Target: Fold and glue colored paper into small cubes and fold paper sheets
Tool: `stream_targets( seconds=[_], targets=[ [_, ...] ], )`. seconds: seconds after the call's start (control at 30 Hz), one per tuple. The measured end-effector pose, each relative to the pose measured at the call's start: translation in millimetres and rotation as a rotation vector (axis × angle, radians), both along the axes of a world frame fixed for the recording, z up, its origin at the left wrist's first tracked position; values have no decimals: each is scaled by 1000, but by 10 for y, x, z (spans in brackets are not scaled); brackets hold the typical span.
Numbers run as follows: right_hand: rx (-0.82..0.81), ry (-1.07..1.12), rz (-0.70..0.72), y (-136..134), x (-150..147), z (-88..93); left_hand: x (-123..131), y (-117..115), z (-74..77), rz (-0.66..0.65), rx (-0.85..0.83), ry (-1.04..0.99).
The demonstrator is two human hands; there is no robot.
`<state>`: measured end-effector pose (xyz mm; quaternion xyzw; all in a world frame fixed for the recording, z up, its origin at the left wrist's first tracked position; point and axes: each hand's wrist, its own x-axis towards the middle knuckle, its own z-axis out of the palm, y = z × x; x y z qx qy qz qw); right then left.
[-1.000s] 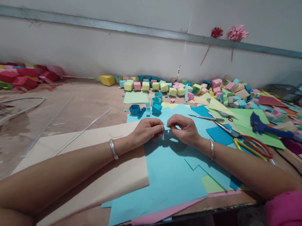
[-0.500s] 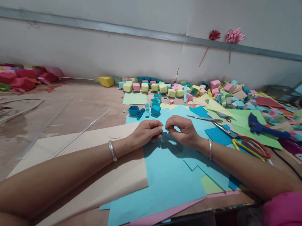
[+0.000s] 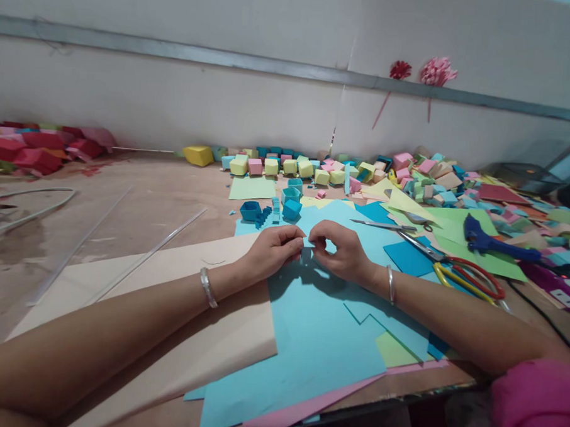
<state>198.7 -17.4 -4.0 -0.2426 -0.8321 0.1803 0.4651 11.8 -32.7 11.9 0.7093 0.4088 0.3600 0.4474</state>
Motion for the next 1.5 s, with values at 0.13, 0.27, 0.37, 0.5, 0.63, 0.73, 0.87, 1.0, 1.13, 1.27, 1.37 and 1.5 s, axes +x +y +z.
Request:
stream_targets(
  seconds=[0.13,0.27,0.37,0.5,0.63,0.73,0.87,1.0,1.13,1.27,1.37,1.5],
  targets=[
    [69,9,65,23,14,23,15,-15,-5,4,-11,-19],
    [95,15,93,44,34,32,17,-15,-13,1,-52,-49],
    [82,-8,73,49,40,29,13,-10,-14,5,-90,-64],
    [39,-27,45,50,43,41,13,-5,-14,3,-133,-87],
    [69,-20,46,37,46,51,15,-1,-15,2,-134,-107],
    [83,-7,38,23,49,41,16,-7,-15,-14,-152,-121],
    [98,25,31,15,47,15,10,-26,-5,-39,-222,-185],
    [91,32,45,9,40,3,-9,-20,5,-47,-185,-153],
    [47,13,44,-20,31,17,-24,-3,19,-30,-13,5],
    [-124,10,-12,-60,6,53,-17,-5,45,32,170,143],
    [-235,-64,-58,-70,-17,75,-15,-6,42,68,244,198],
    [-231,-161,12,-50,-25,70,-34,-1,10,47,235,204]
  ],
)
